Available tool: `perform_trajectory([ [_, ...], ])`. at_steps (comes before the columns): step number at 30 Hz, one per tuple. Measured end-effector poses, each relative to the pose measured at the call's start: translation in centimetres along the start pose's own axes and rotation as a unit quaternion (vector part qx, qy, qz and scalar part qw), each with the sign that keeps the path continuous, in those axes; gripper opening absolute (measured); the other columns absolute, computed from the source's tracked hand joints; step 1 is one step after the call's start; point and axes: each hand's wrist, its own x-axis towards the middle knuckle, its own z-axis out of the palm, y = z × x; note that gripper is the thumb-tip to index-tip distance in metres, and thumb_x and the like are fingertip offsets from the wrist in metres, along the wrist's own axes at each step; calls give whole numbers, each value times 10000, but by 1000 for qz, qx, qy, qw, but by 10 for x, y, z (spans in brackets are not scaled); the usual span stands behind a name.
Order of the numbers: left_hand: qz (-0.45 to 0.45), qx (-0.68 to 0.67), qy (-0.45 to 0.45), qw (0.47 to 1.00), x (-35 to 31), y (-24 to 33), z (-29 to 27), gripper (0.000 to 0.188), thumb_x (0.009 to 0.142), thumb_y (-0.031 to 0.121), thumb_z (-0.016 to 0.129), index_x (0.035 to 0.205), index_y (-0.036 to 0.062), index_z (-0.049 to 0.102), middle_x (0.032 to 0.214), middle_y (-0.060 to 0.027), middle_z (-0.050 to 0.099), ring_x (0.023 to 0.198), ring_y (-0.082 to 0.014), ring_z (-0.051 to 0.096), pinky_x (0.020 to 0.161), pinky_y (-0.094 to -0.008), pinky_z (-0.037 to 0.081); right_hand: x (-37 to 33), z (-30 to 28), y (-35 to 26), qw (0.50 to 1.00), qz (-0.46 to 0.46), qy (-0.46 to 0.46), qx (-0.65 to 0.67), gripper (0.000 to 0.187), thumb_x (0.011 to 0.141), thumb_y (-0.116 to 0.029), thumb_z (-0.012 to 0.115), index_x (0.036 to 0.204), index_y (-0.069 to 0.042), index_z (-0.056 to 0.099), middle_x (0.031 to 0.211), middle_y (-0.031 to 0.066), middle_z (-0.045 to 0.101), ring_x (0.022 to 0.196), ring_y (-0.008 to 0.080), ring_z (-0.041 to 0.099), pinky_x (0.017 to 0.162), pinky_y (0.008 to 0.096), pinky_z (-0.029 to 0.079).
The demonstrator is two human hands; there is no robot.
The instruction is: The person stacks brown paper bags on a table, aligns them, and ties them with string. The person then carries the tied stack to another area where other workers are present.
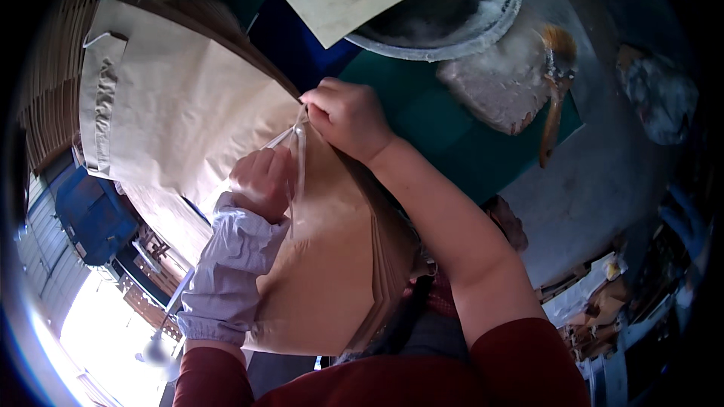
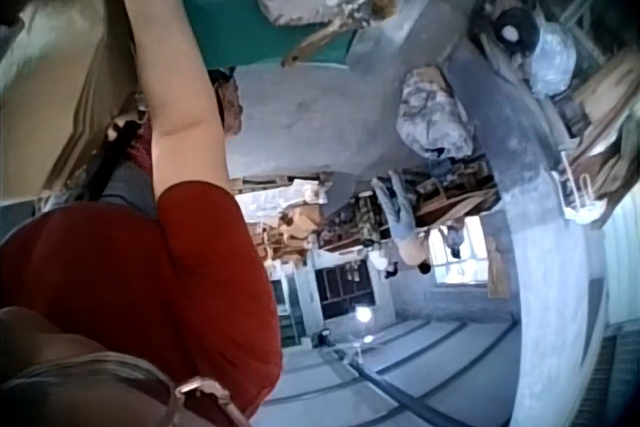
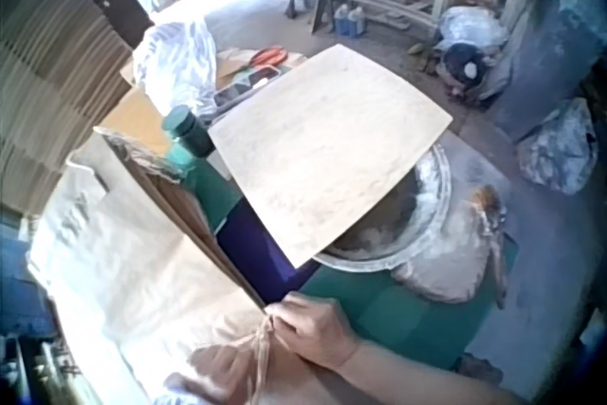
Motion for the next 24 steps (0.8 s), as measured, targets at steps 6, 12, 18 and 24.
perform_trajectory([
  [6, -32, -30, 16, 999, -42, -6, 5, 279, 703, 89, 661, 975, 34, 632, 862, -100, 624, 761, -263, 622, 663, -365, 508, 0, 1, -5, 990, 107, -78, -41, 175, 837, -104, 618, 989, -19, 634, 839, 124, 652, 756, 297, 640, 679, 356, 511],
  [12, -670, 16, 125, 732, -235, -109, 43, 739, 832, 409, 702, 1313, -68, 407, 1191, -260, 520, 1112, -376, 518, 947, -438, 424, 14, 21, -36, 930, 292, -199, -100, 680, 904, -545, 519, 1080, 109, 584, 963, 221, 642, 931, 349, 615, 815, 400, 487],
  [18, -751, -214, 28, 625, -264, -138, 45, 697, 786, 682, 609, 799, -8, 710, 642, -78, 630, 658, -185, 594, 672, -347, 476, 9, 35, -45, 920, 344, -177, -62, 697, 904, -627, 435, 876, 47, 609, 862, 250, 652, 873, 418, 628, 753, 455, 501],
  [24, -766, -228, -19, 601, -267, -148, 40, 786, 753, 748, 576, 791, -24, 718, 695, -135, 662, 707, -220, 629, 723, -356, 485, 10, 46, -50, 887, 395, -144, -189, 687, 931, -624, 343, 895, 11, 605, 820, 244, 663, 852, 424, 645, 753, 487, 514],
])
